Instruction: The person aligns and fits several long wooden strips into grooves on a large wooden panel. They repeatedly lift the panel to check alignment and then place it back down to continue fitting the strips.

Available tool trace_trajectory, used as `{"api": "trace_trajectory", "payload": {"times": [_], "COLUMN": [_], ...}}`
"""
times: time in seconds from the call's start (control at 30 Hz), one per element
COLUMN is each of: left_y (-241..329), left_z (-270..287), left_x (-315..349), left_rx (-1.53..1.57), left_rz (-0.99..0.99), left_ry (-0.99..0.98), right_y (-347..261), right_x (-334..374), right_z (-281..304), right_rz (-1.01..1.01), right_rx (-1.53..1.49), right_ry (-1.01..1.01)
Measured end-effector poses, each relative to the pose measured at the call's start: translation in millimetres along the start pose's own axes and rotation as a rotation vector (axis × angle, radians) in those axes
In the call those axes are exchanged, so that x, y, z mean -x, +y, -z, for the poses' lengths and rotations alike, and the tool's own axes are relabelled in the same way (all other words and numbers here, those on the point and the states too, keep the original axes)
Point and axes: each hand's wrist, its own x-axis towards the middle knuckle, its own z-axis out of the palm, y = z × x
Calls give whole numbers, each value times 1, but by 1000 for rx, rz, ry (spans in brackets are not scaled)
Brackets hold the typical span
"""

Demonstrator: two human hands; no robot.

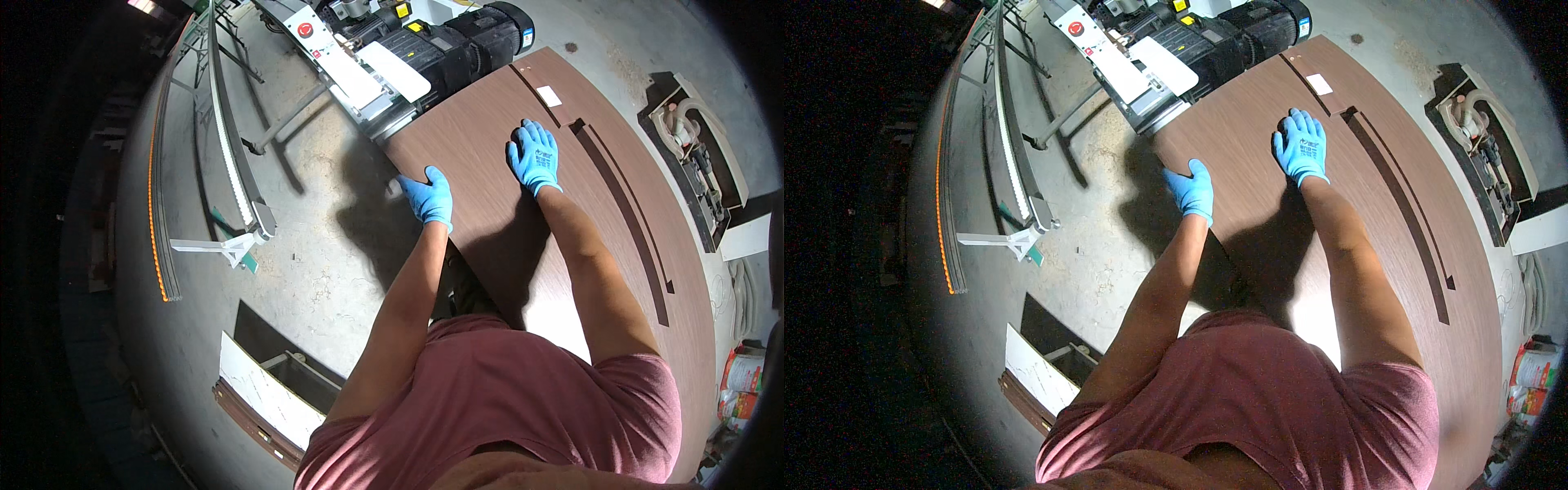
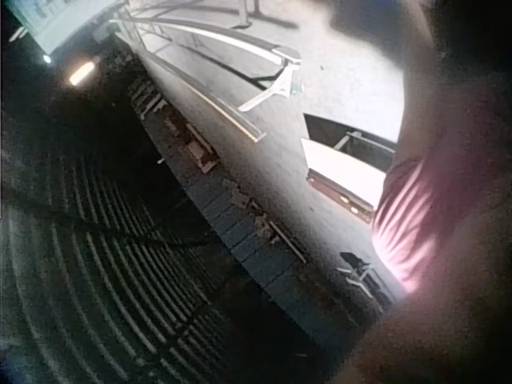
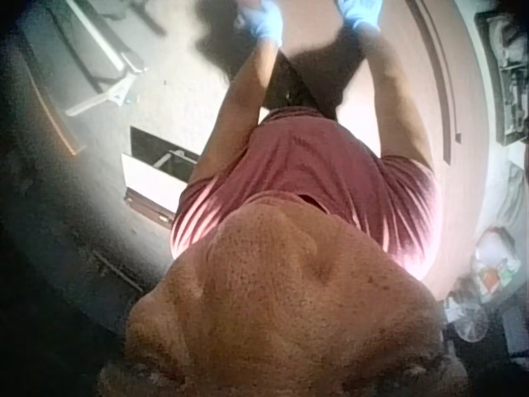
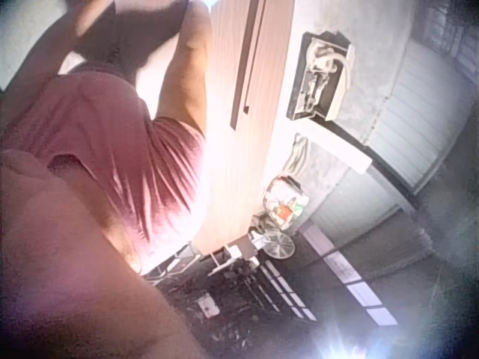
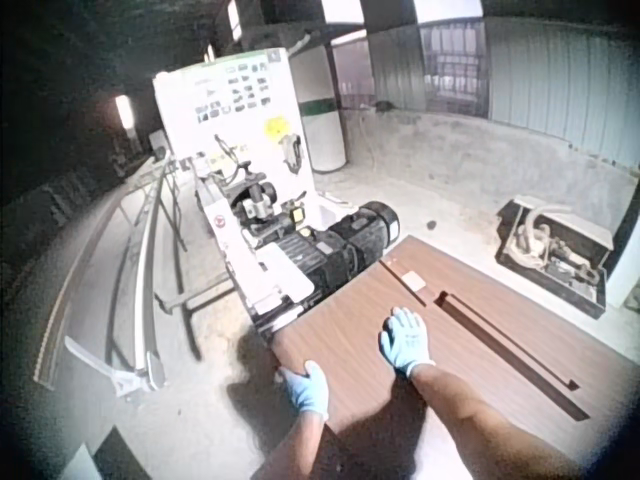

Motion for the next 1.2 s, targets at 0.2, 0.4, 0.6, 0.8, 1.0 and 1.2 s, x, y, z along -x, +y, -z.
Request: {"api": "trace_trajectory", "payload": {"times": [0.2, 0.4, 0.6, 0.8, 1.0, 1.2], "left_y": [-6, 2, 1, -4, 1, -11], "left_z": [-2, -3, -2, -7, -4, -10], "left_x": [-4, 0, 0, -2, -1, -5], "left_rx": [-10, -115, -134, -128, -153, -234], "left_rz": [15, 54, 39, 49, 22, 37], "left_ry": [-22, -6, 14, 25, 23, 61], "right_y": [1, 3, -1, 1, -2, -47], "right_x": [1, 0, 0, 1, -1, -32], "right_z": [-4, -4, 0, -1, 2, -4], "right_rz": [28, -1, -3, 9, 20, 156], "right_rx": [-2, -9, -10, -17, -26, -214], "right_ry": [65, 11, 3, 7, 41, 133]}}
